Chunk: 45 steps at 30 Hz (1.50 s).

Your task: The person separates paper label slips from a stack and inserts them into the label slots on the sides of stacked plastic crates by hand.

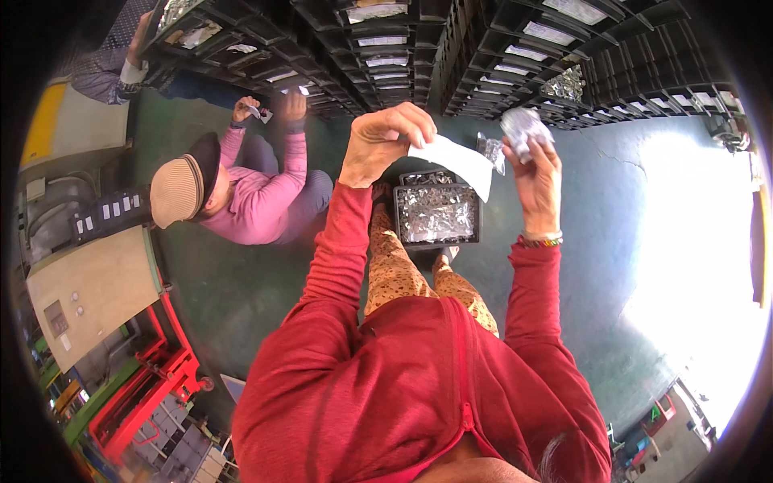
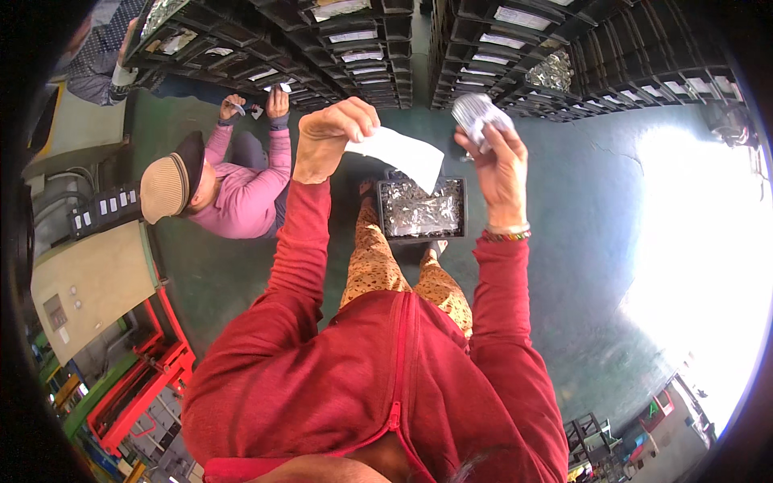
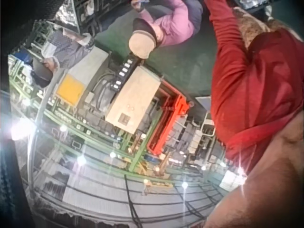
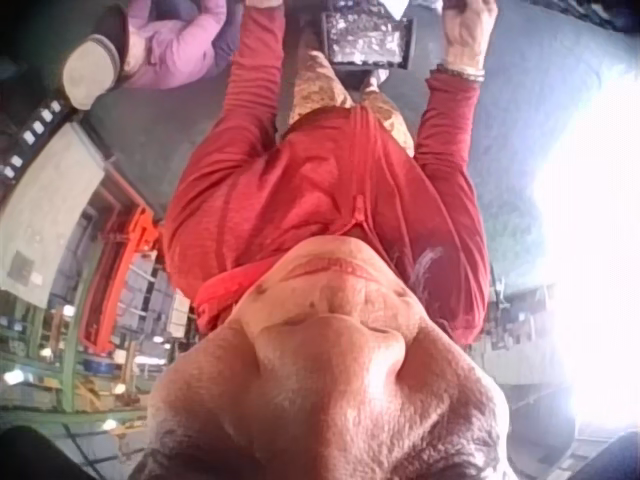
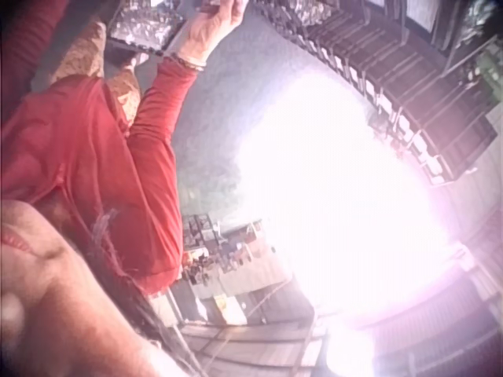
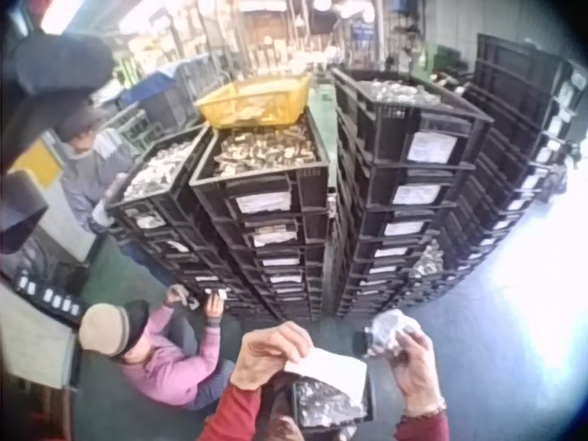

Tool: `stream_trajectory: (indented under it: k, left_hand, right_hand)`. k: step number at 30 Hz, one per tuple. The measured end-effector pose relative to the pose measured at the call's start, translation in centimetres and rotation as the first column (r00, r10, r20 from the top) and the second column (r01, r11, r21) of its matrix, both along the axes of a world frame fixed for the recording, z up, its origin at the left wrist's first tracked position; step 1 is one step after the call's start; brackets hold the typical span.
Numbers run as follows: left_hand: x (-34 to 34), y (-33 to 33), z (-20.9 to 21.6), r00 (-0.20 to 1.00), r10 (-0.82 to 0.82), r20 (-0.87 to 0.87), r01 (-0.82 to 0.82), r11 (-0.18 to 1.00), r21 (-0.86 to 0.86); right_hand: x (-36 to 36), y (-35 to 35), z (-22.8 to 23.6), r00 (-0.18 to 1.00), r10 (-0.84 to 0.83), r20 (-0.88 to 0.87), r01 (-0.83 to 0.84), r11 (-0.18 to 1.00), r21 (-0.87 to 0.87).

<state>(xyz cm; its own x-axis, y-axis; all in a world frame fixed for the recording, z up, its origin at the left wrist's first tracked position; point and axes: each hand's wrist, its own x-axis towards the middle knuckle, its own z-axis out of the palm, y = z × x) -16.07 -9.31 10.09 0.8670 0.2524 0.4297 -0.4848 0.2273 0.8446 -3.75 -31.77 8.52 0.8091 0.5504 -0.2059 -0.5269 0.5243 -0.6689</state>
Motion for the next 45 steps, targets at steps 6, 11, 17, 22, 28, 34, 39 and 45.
stream_trajectory:
  k: [6, 11, 17, 22, 28, 34, 39, 45]
  left_hand:
    - [-0.3, 0.8, 1.4, 0.966, 0.136, 0.221, -0.176, 0.970, 0.169]
    - [0.1, -1.7, 1.3, 0.815, 0.506, -0.283, -0.528, 0.849, -0.002]
    - [1.0, -4.1, -0.7, 0.721, 0.445, -0.531, -0.552, 0.832, -0.051]
    - [0.6, -5.1, 0.0, 0.775, 0.274, -0.569, -0.468, 0.854, -0.227]
    - [0.0, -4.4, 0.6, 0.802, 0.100, -0.590, -0.383, 0.843, -0.378]
    - [0.2, -4.3, 0.1, 0.790, 0.257, -0.557, -0.371, 0.923, -0.101]
    - [0.2, -4.5, 0.0, 0.795, 0.235, -0.559, -0.368, 0.920, -0.136]
    - [0.4, -5.2, 0.8, 0.792, 0.295, -0.535, -0.410, 0.906, -0.106]
  right_hand:
    - [-1.9, -2.4, 4.5, 0.897, 0.240, 0.371, -0.289, 0.954, 0.084]
    - [-2.9, -1.9, 3.1, 0.955, 0.087, 0.283, -0.015, 0.969, -0.247]
    - [-4.4, 3.1, 3.0, 0.956, -0.055, 0.289, 0.150, 0.936, -0.320]
    - [-4.8, 5.1, 3.9, 0.953, -0.017, 0.303, 0.133, 0.921, -0.367]
    - [-4.4, 5.2, 2.5, 0.886, 0.062, 0.459, 0.211, 0.828, -0.520]
    - [-4.4, 5.3, 3.1, 0.840, 0.216, 0.498, 0.207, 0.720, -0.663]
    - [-4.7, 5.4, 4.0, 0.864, 0.178, 0.472, 0.205, 0.731, -0.651]
    - [-4.0, 4.8, 3.0, 0.787, 0.100, 0.609, 0.390, 0.684, -0.616]
